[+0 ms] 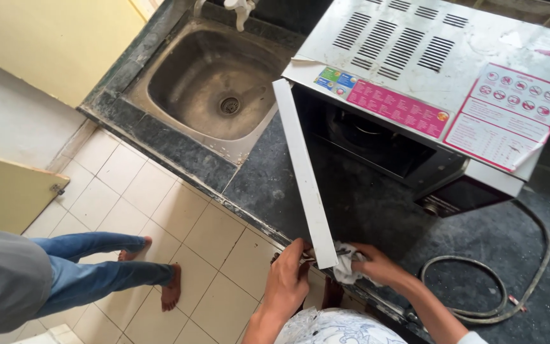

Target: Cleaning the exterior and interior of a microwave with a cloth.

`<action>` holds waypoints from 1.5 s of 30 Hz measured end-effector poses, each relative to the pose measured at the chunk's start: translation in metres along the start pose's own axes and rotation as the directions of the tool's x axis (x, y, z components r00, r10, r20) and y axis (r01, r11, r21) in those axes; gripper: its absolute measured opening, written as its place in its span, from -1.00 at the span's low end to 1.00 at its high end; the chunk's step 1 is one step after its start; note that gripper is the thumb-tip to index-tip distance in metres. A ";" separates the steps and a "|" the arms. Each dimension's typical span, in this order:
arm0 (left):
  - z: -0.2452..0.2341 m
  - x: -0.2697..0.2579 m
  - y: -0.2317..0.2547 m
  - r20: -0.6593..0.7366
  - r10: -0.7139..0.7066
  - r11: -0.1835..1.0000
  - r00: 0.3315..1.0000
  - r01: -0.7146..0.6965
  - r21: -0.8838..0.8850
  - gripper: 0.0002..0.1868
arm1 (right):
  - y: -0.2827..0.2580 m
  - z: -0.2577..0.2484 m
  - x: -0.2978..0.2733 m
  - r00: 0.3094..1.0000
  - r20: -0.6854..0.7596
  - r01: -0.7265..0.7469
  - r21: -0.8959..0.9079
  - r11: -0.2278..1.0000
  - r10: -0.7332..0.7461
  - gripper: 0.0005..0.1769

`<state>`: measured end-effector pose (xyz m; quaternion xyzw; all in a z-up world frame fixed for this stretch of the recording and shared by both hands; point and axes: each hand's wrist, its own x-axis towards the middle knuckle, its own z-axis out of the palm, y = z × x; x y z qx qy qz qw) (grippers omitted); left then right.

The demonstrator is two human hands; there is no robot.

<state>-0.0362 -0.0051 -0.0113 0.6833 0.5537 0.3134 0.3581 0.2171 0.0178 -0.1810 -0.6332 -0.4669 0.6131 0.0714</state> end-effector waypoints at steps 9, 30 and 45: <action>0.030 0.029 0.029 0.085 0.171 0.982 0.982 -0.163 -0.099 -0.61 | 0.043 0.001 -0.046 0.984 0.064 -0.174 0.145 0.974 0.166 -0.24; 0.145 0.176 0.087 0.657 0.081 0.989 0.750 -0.143 0.042 0.13 | 0.098 0.097 -0.117 0.852 -0.458 0.139 0.665 0.734 0.255 -0.53; -0.051 0.255 0.047 -0.021 0.327 0.907 0.945 -0.320 -0.274 -0.73 | 0.064 0.141 -0.058 0.599 -0.712 0.481 0.686 0.546 0.366 -0.47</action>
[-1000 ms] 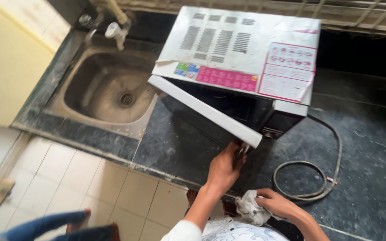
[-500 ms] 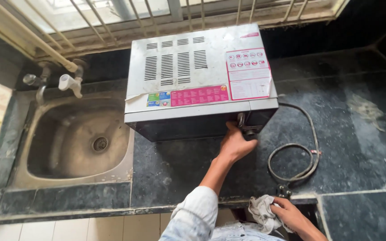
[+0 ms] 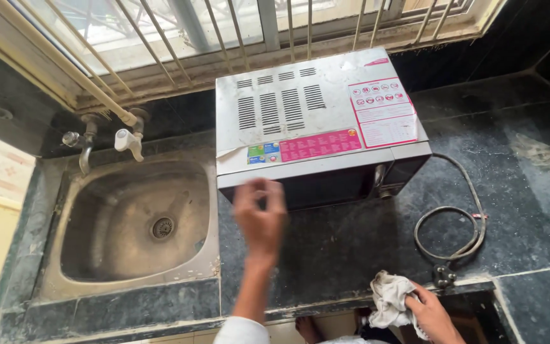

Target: Cleaning the exterior and interior of a microwave with a cloth.

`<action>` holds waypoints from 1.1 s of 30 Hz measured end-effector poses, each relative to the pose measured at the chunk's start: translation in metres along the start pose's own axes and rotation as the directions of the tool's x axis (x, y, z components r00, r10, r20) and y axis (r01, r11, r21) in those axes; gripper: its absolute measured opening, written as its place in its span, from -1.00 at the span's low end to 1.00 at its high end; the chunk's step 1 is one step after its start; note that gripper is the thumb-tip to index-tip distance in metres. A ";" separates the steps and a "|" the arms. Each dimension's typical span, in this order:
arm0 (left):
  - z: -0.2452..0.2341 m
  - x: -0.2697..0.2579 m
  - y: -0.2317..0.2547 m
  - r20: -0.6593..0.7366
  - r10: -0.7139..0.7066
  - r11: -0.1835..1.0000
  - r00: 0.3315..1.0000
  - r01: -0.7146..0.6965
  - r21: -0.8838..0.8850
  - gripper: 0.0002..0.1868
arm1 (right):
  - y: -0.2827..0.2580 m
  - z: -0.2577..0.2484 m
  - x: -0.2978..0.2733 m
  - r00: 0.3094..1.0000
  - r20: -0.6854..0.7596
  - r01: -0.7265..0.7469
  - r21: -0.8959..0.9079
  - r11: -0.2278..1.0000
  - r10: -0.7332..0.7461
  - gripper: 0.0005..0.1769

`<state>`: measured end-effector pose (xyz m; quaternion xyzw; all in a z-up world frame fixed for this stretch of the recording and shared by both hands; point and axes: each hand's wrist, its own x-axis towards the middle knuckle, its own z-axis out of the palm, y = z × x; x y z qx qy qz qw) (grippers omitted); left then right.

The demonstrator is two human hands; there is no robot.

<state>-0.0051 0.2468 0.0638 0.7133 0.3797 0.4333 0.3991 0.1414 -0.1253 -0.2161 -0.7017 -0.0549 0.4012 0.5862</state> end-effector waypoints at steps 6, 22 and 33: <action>-0.036 0.083 -0.129 -0.240 -0.051 0.991 0.970 0.078 0.107 -0.29 | -0.071 0.054 -0.041 0.999 -0.003 0.033 0.060 0.998 -0.033 -0.53; -0.022 0.030 -0.082 0.014 -0.348 0.930 0.938 0.347 -0.120 -0.28 | -0.191 0.062 -0.034 0.918 -0.343 0.318 0.337 0.886 -0.199 -0.57; -0.013 -0.043 -0.049 0.026 -0.454 0.891 0.891 0.453 0.017 -0.16 | -0.342 0.150 -0.016 0.541 0.072 0.660 -0.654 0.370 -0.838 -0.62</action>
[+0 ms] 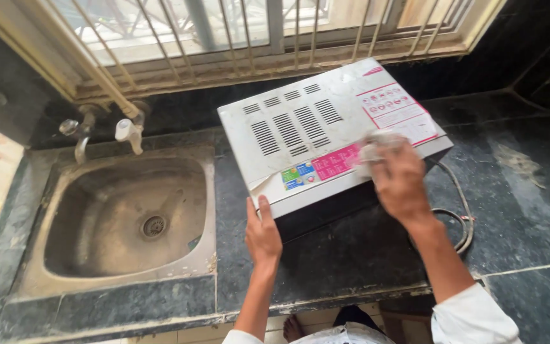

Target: Cleaning the exterior and interior of a microwave with a cloth.

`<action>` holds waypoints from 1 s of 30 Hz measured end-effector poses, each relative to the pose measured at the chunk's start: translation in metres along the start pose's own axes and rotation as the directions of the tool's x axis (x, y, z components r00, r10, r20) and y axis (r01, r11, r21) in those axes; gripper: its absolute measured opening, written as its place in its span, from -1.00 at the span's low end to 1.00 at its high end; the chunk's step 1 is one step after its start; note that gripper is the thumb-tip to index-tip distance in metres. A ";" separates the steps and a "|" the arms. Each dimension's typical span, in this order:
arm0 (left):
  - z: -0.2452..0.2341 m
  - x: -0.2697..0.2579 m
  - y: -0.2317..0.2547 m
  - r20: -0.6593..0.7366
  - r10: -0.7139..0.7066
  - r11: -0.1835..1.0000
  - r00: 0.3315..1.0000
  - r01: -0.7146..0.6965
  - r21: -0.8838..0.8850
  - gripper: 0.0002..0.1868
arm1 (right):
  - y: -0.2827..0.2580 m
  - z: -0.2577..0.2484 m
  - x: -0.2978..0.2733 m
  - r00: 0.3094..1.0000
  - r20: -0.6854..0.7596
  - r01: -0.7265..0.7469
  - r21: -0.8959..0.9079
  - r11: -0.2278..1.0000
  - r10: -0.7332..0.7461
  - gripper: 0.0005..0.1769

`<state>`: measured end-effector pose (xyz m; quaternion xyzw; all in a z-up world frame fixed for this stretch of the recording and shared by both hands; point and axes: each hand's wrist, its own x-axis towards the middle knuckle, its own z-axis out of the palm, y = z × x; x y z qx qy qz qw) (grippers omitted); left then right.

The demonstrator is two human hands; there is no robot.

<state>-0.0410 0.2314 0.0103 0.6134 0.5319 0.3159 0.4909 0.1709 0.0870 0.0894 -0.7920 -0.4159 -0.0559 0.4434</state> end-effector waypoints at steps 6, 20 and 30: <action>-0.007 0.000 0.003 -0.013 0.004 0.996 1.000 -0.003 0.086 -0.15 | -0.081 0.055 -0.024 0.853 0.337 0.457 -0.112 0.882 -0.399 -0.48; -0.006 -0.003 0.001 -0.030 0.054 0.997 0.998 -0.052 0.060 -0.12 | -0.020 0.033 0.052 0.955 0.292 0.012 -0.191 0.981 0.045 -0.41; -0.009 -0.006 0.008 -0.036 0.040 0.998 0.999 -0.037 0.057 -0.16 | -0.063 0.055 0.021 0.913 0.151 0.391 -0.062 0.918 -0.378 -0.48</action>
